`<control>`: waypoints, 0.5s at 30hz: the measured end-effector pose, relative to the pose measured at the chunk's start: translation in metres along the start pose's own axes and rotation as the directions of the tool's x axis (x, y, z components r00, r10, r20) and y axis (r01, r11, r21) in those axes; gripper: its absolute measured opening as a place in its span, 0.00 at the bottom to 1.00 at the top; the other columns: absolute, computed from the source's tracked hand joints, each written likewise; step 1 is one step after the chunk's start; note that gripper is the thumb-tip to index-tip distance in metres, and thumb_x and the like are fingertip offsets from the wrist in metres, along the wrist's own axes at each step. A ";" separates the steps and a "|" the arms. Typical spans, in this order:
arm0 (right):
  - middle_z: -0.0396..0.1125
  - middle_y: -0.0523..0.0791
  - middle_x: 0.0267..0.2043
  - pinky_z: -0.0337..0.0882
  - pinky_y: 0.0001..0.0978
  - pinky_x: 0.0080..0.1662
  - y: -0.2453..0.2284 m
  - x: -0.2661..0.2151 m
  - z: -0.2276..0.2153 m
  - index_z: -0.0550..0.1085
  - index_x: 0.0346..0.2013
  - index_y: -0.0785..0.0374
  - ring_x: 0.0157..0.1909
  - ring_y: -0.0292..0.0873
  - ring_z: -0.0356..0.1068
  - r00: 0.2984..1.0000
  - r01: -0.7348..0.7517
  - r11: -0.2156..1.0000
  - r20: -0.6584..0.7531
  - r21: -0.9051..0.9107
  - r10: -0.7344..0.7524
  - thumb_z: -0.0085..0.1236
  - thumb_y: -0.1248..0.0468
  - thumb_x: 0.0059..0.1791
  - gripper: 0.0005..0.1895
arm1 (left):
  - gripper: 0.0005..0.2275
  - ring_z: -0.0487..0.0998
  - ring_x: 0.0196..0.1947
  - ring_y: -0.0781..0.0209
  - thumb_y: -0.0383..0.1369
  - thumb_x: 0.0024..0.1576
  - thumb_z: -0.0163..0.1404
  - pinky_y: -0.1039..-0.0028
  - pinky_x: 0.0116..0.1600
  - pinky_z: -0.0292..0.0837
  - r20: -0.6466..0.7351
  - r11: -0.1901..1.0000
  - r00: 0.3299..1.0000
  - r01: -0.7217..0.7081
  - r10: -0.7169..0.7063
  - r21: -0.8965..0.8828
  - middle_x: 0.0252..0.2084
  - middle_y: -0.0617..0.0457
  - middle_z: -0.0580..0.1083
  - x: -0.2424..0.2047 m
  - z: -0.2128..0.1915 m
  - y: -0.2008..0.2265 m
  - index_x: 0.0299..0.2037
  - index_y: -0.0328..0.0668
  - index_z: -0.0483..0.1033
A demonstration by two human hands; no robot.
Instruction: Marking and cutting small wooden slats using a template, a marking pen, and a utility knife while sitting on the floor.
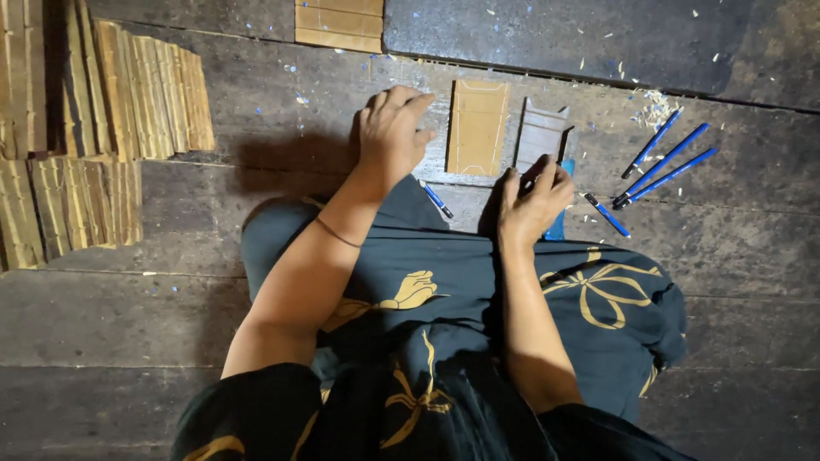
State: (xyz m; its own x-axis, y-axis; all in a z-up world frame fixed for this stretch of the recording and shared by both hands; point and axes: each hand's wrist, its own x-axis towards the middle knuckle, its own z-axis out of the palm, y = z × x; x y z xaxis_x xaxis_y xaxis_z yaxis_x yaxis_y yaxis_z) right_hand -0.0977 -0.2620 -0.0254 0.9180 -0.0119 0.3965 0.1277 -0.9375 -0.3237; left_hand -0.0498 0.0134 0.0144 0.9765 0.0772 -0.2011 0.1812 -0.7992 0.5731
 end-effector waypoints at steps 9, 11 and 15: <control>0.52 0.63 0.70 0.58 0.63 0.60 -0.108 0.031 -0.017 0.54 0.74 0.62 0.62 0.68 0.56 0.924 -0.083 0.992 0.381 0.091 0.043 0.58 0.33 0.47 0.52 | 0.51 0.58 0.75 0.43 0.62 0.49 0.72 0.49 0.74 0.59 -0.623 0.962 0.771 0.251 -0.133 0.105 0.77 0.48 0.51 0.063 -0.036 -0.041 0.74 0.52 0.52; 0.52 0.61 0.70 0.60 0.62 0.59 -0.107 0.032 -0.006 0.54 0.74 0.60 0.61 0.66 0.56 0.921 -0.070 0.996 0.386 0.055 0.043 0.61 0.35 0.46 0.52 | 0.58 0.56 0.77 0.44 0.69 0.46 0.74 0.50 0.73 0.59 -0.595 0.942 0.788 0.301 -0.158 0.149 0.79 0.46 0.47 0.074 -0.033 -0.049 0.76 0.53 0.47; 0.57 0.60 0.66 0.63 0.59 0.51 -0.100 0.033 0.002 0.54 0.74 0.57 0.55 0.62 0.56 0.921 -0.088 0.993 0.386 0.076 0.052 0.54 0.34 0.45 0.51 | 0.64 0.41 0.80 0.35 0.74 0.42 0.73 0.42 0.72 0.47 -0.430 0.907 0.833 0.415 -0.347 0.073 0.80 0.38 0.36 0.089 -0.033 -0.067 0.78 0.57 0.40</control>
State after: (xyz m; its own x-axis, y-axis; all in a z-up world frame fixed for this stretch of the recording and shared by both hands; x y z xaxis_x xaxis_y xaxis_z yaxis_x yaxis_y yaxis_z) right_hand -0.0797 -0.1684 0.0184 0.9971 0.0745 0.0162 0.0744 -0.9038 -0.4214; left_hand 0.0282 0.0937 -0.0161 0.8009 0.5983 -0.0245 0.5614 -0.7361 0.3781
